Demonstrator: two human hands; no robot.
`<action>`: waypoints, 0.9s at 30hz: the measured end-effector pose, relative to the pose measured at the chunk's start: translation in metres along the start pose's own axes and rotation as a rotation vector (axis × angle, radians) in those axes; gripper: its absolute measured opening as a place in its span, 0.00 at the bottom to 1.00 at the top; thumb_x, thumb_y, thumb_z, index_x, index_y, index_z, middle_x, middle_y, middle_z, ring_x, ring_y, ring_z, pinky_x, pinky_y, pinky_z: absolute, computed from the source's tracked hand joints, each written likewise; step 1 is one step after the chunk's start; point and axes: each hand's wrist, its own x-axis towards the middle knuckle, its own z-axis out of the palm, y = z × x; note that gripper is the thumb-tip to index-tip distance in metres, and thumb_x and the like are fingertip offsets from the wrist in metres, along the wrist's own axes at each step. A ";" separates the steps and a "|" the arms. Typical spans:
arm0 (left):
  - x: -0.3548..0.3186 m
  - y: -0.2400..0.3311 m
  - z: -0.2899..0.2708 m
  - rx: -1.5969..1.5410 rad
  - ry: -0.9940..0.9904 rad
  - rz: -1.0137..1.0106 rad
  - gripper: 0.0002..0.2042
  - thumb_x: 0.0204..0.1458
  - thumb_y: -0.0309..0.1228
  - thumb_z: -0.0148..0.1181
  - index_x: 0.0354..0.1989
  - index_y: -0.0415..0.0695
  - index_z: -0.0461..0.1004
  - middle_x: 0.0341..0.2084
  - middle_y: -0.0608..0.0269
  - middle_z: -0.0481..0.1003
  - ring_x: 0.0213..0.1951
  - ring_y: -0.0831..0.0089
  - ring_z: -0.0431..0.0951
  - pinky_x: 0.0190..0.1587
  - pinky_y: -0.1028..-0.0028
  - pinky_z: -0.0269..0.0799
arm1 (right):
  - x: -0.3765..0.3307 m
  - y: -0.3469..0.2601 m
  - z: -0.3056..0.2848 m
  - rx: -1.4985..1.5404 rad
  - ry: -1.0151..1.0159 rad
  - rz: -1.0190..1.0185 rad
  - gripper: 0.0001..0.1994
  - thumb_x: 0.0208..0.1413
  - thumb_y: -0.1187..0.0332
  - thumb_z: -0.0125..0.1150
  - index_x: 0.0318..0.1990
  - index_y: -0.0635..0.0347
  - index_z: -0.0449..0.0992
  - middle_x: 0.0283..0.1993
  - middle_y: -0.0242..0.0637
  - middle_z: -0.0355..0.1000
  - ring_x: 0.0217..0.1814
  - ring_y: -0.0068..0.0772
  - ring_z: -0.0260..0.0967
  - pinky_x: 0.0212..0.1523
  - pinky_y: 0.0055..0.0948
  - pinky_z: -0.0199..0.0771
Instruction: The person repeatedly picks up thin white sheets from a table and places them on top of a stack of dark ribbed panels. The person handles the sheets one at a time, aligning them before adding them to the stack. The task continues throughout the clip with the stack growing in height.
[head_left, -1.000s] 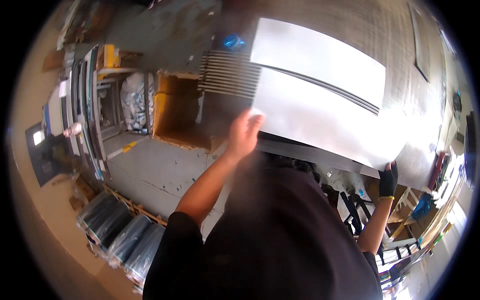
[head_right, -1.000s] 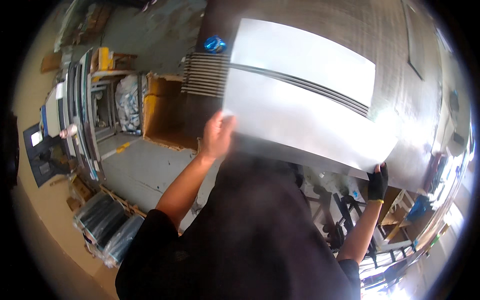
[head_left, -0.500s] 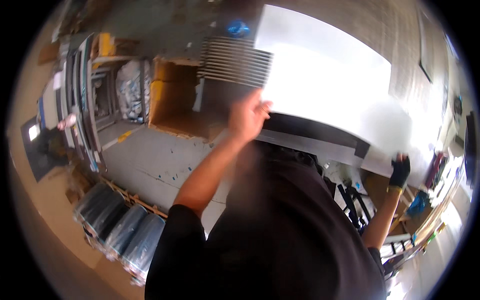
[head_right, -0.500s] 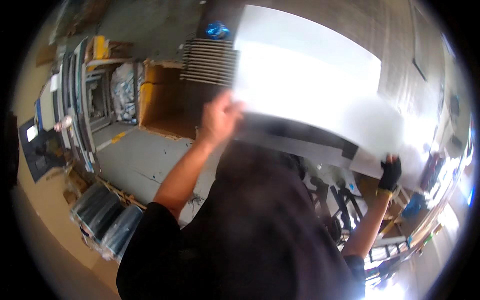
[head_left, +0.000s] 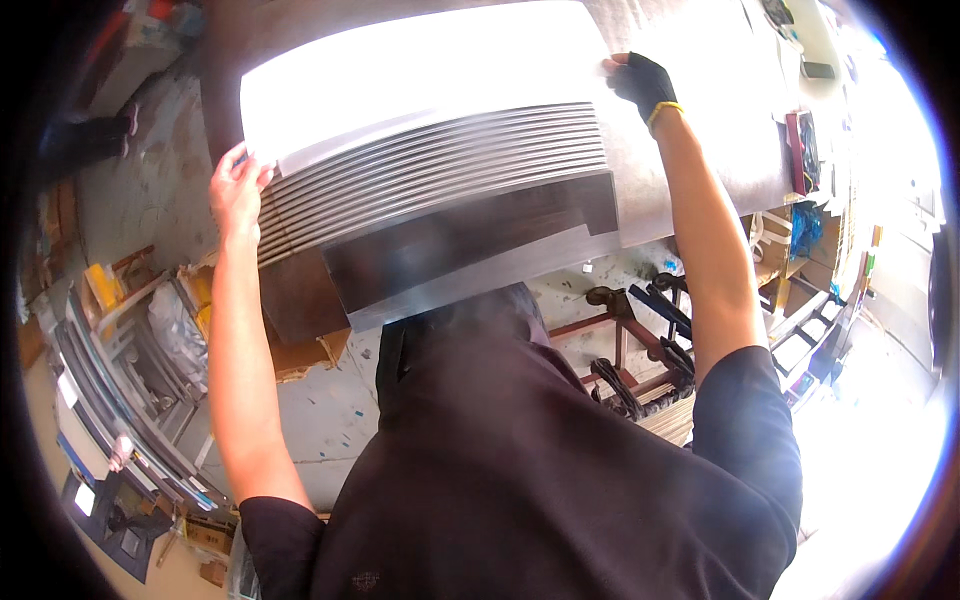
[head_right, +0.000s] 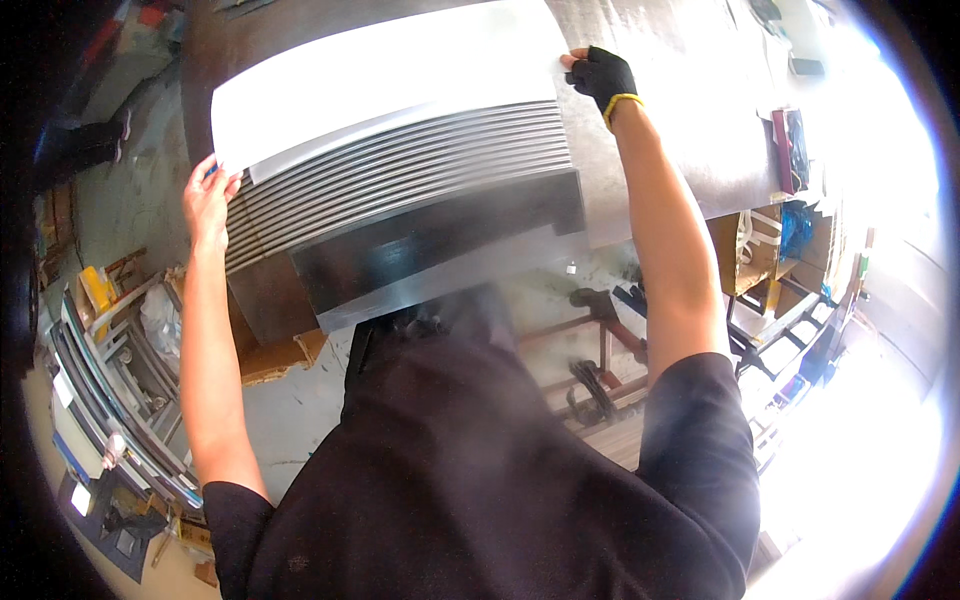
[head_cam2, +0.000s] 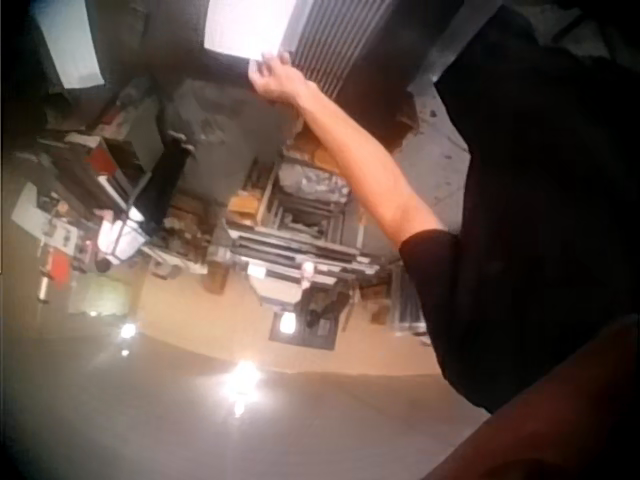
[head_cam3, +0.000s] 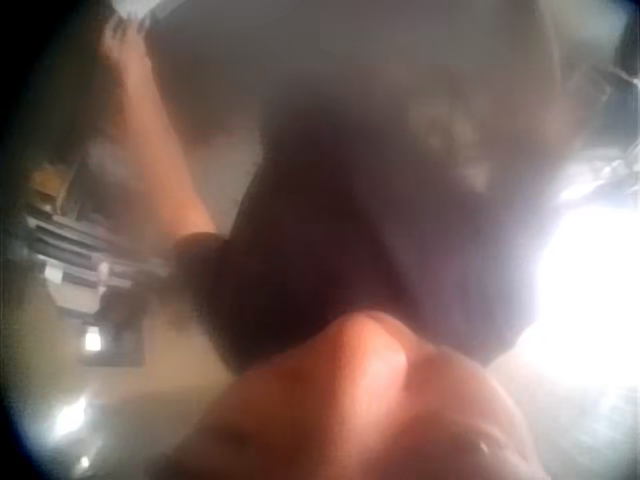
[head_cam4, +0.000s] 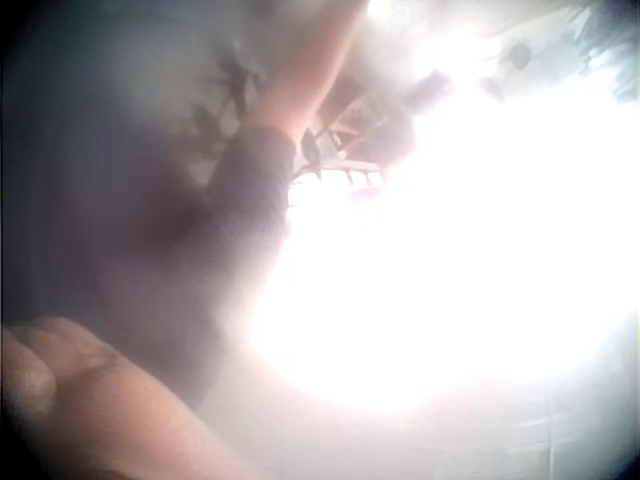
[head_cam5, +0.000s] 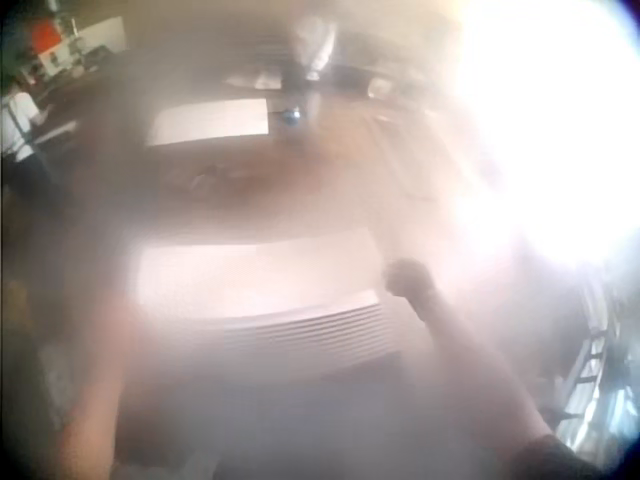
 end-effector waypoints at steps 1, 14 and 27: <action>0.006 -0.007 0.001 -0.012 0.023 -0.023 0.14 0.63 0.24 0.60 0.55 0.34 0.71 0.41 0.56 0.80 0.39 0.75 0.82 0.42 0.78 0.80 | 0.010 0.012 -0.002 0.016 -0.043 -0.002 0.14 0.55 0.66 0.74 0.45 0.64 0.81 0.33 0.33 0.79 0.31 0.23 0.77 0.35 0.22 0.77; 0.012 -0.047 -0.002 0.097 0.111 -0.205 0.10 0.61 0.28 0.65 0.48 0.39 0.77 0.37 0.67 0.80 0.35 0.82 0.79 0.36 0.83 0.72 | 0.023 0.061 0.007 -0.513 -0.081 -0.053 0.14 0.52 0.55 0.72 0.37 0.55 0.84 0.32 0.32 0.79 0.37 0.27 0.72 0.44 0.32 0.72; 0.016 -0.080 -0.019 0.195 0.102 -0.196 0.11 0.59 0.31 0.67 0.47 0.41 0.80 0.34 0.74 0.76 0.34 0.84 0.70 0.38 0.82 0.65 | 0.054 0.097 0.005 -0.743 -0.209 0.067 0.19 0.53 0.50 0.69 0.42 0.55 0.85 0.40 0.41 0.82 0.42 0.39 0.77 0.49 0.36 0.74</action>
